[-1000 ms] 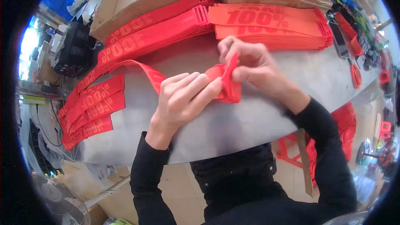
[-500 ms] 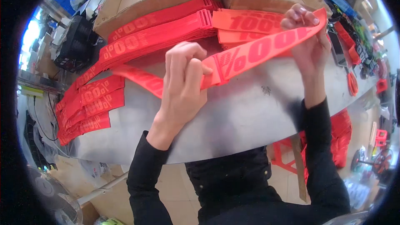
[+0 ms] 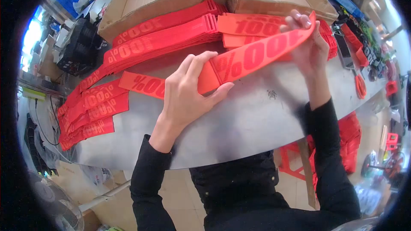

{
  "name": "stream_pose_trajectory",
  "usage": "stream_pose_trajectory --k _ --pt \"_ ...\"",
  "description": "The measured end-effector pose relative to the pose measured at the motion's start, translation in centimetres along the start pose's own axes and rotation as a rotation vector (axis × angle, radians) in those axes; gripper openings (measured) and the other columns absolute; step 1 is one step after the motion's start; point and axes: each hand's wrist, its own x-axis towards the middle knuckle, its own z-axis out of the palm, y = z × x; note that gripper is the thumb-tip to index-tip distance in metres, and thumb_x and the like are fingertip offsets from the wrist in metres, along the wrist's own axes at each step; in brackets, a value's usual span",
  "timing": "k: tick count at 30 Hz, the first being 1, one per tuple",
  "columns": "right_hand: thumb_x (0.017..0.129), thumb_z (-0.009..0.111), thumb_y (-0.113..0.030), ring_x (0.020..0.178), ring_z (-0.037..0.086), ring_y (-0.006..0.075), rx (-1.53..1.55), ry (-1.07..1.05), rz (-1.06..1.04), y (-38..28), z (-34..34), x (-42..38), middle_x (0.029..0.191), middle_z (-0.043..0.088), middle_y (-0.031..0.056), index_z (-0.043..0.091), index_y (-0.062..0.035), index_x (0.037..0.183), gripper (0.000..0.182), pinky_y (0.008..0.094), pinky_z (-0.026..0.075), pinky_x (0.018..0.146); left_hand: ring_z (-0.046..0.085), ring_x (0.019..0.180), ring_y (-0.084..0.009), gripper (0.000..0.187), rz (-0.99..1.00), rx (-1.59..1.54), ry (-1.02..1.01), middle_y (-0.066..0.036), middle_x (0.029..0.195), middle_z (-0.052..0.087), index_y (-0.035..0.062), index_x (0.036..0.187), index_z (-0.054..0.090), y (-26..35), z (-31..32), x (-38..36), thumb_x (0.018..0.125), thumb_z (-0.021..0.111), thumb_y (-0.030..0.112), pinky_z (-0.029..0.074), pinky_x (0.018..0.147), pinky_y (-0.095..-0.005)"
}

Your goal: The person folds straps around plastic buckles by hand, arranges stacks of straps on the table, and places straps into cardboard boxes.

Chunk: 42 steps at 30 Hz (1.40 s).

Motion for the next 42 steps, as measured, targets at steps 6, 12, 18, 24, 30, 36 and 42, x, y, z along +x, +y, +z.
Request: stream_pose_trajectory --k 6,12,18,24,30,36,42 --pt "0.100 0.061 -0.024 0.114 0.044 0.0188 -0.083 0.066 -0.080 -1.9 -0.6 -0.1 0.114 0.046 0.0051 0.056 -0.0057 0.100 0.019 0.0379 0.032 0.109 0.068 0.094 -0.0311 0.062 0.035 0.032 -0.029 -0.016 0.106 0.068 0.0033 0.122 0.062 -0.4 -0.3 0.2 0.069 0.087 0.022 0.056 0.083 -0.0392" --pt "0.103 0.057 -0.021 0.111 0.056 0.0178 -0.139 0.008 -0.052 -0.8 -2.1 -0.3 0.124 0.054 0.0100 0.059 0.0005 0.118 0.027 0.0370 0.047 0.104 0.067 0.093 -0.0292 0.049 -0.120 -0.425 -0.006 -0.015 0.105 0.066 0.0021 0.123 0.060 -0.1 -1.1 -0.2 0.079 0.077 0.016 0.054 0.085 -0.0361" --pt "0.097 0.064 -0.012 0.120 0.061 0.0275 -0.377 0.101 -0.026 3.2 3.2 -0.3 0.149 0.047 0.0134 0.043 -0.0066 0.144 0.051 0.0367 0.053 0.098 0.061 0.104 -0.0285 0.043 0.011 -1.193 -0.003 -0.016 0.111 0.059 0.0026 0.135 0.054 -1.8 -1.1 -1.2 0.092 0.052 -0.001 0.050 0.093 -0.0350" --pt "0.090 0.073 -0.010 0.126 0.056 0.0265 -0.333 -0.299 0.327 5.6 7.1 -3.0 0.148 0.047 0.0163 0.023 -0.0089 0.155 0.082 0.0393 0.051 0.100 0.048 0.124 -0.0332 0.053 0.091 -0.062 0.006 -0.019 0.125 0.054 0.0040 0.142 0.051 1.9 -2.5 -0.2 0.090 0.047 -0.007 0.040 0.107 -0.0418" --pt "0.086 0.071 0.005 0.102 0.071 0.0251 -0.460 -0.424 0.855 4.4 6.1 -2.4 0.119 0.067 0.0187 0.024 -0.0081 0.154 0.084 0.0343 0.060 0.083 0.038 0.131 -0.0368 0.049 0.046 0.391 0.461 -0.017 0.135 0.049 0.0040 0.136 0.057 -0.1 -3.8 0.6 0.087 0.059 -0.001 0.029 0.114 -0.0461" --pt "0.086 0.063 0.000 0.069 0.071 0.0238 -0.117 -0.158 0.685 2.6 7.6 -2.1 0.088 0.070 0.0193 0.034 -0.0042 0.144 0.064 0.0301 0.059 0.061 0.041 0.125 -0.0365 0.047 -0.098 0.698 0.499 -0.016 0.127 0.048 0.0058 0.122 0.061 -2.3 -4.3 -0.4 0.077 0.070 -0.001 0.034 0.106 -0.0451" --pt "0.087 0.056 0.002 0.079 0.074 0.0307 0.406 -0.135 0.484 3.2 3.5 -2.4 0.097 0.070 0.0235 0.046 0.0064 0.134 0.048 0.0346 0.062 0.063 0.053 0.111 -0.0348 0.042 0.141 0.434 0.385 -0.015 0.119 0.052 0.0052 0.113 0.062 -3.4 -3.2 -0.3 0.073 0.068 -0.007 0.045 0.093 -0.0420"
